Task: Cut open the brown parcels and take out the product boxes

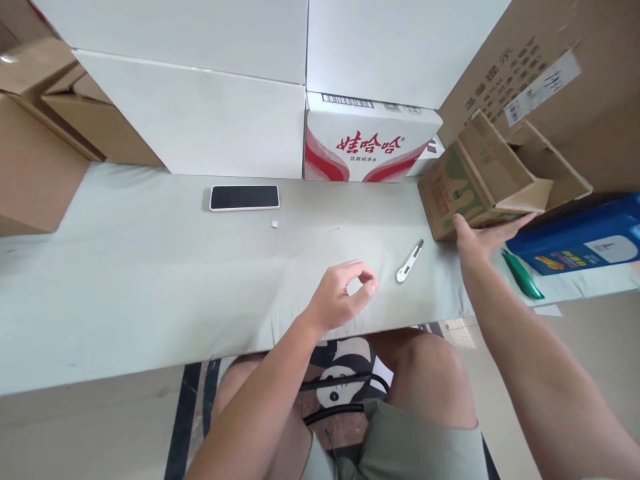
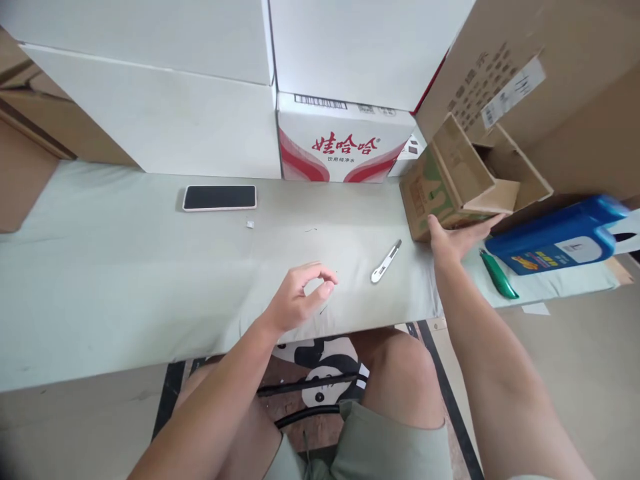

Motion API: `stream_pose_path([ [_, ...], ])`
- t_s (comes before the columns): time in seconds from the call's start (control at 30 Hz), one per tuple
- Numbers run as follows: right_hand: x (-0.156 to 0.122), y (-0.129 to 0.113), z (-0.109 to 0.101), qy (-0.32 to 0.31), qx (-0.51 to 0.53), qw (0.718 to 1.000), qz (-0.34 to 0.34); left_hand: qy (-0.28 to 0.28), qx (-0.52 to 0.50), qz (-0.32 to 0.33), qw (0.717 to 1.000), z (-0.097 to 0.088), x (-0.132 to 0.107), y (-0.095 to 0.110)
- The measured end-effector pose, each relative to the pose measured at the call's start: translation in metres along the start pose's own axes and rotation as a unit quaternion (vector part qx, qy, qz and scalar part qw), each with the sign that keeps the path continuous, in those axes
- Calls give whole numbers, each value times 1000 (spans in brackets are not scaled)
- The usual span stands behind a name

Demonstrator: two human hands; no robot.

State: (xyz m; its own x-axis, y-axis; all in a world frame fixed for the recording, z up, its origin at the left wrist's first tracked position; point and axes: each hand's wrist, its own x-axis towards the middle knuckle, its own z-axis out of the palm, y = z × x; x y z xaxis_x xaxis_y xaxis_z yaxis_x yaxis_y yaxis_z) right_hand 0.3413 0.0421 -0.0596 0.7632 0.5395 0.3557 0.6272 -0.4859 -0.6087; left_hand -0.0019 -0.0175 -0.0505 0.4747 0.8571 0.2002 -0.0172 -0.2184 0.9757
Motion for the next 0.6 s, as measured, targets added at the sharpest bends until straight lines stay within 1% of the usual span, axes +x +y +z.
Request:
stream_pose_path([
  [0.07, 6, -15, 11, 14, 29, 999, 6, -7, -6, -1, 1000, -1, 2, 0],
  [0.17, 16, -33, 28, -8, 32, 999, 23, -28, -2, -17, 999, 0, 6, 1],
  [0.27, 26, -43, 42, -24, 34, 999, 10, -43, -1, -36, 998, 3, 11, 2],
  [0.4, 36, -47, 58, -32, 33, 999, -6, -51, -7, -52, 997, 8, 17, 0],
  [0.5, 50, -46, 70, -29, 27, 999, -21, -57, -10, -58, 997, 13, 20, -2],
  [0.6, 68, -42, 90, -61, -18, 996, -58, -64, -14, -76, 995, 16, 21, -4],
])
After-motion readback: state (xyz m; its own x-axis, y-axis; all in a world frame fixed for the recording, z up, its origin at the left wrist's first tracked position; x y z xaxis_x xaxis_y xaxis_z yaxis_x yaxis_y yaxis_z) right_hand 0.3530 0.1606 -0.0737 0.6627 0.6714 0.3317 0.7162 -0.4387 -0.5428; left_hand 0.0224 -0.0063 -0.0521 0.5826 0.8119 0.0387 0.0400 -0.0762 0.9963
